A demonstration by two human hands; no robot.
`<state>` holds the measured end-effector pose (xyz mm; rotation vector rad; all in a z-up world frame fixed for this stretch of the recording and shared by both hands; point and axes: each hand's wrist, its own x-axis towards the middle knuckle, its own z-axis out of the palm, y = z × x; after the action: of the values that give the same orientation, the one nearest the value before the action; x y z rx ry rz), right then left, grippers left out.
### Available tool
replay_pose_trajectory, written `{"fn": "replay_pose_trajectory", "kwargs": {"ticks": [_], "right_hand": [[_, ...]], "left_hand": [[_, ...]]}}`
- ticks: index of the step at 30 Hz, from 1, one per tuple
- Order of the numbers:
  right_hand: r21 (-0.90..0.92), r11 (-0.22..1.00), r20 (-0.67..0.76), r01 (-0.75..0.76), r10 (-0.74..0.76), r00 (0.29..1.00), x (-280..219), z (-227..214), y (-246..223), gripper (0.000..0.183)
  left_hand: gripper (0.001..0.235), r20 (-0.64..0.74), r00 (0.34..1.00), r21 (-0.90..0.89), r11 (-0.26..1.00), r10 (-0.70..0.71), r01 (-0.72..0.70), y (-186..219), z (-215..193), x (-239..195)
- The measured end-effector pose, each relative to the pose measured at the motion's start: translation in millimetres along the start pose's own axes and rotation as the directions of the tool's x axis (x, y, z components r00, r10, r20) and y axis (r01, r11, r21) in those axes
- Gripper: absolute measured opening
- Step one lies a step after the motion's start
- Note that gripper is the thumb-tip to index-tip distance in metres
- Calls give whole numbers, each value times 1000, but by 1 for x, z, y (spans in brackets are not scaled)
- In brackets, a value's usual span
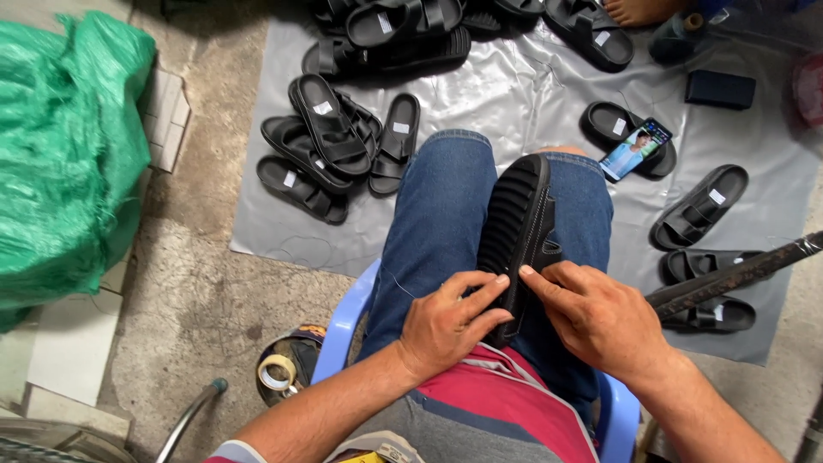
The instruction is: The person sits on a blue plastic chair and sews a black slipper held on their lap using a needle and thread. They repeatedly push the needle through the slipper's strap and pull the thread to secure it. A smartphone playing a video is visible on the floor nearby.
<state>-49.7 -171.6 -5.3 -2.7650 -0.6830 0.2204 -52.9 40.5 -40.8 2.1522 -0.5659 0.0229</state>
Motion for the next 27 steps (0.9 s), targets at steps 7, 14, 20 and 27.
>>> {"fn": "replay_pose_trajectory", "kwargs": {"ticks": [7, 14, 20, 27], "right_hand": [[-38, 997, 101, -71, 74, 992, 1, -5, 0, 50], [-106, 990, -23, -97, 95, 995, 4, -5, -5, 44], [87, 995, -286, -50, 73, 955, 12, 7, -3, 27], [-101, 992, -348, -76, 36, 937, 19, 7, -13, 14]], "left_hand": [[37, -8, 1000, -27, 1000, -9, 9, -4, 1, -1], [35, 33, 999, -47, 999, -8, 9, -4, 4, -1], [37, -65, 998, -104, 994, 11, -18, -13, 13, -7], [35, -65, 996, -66, 996, 59, -63, -12, 17, -3]]}}
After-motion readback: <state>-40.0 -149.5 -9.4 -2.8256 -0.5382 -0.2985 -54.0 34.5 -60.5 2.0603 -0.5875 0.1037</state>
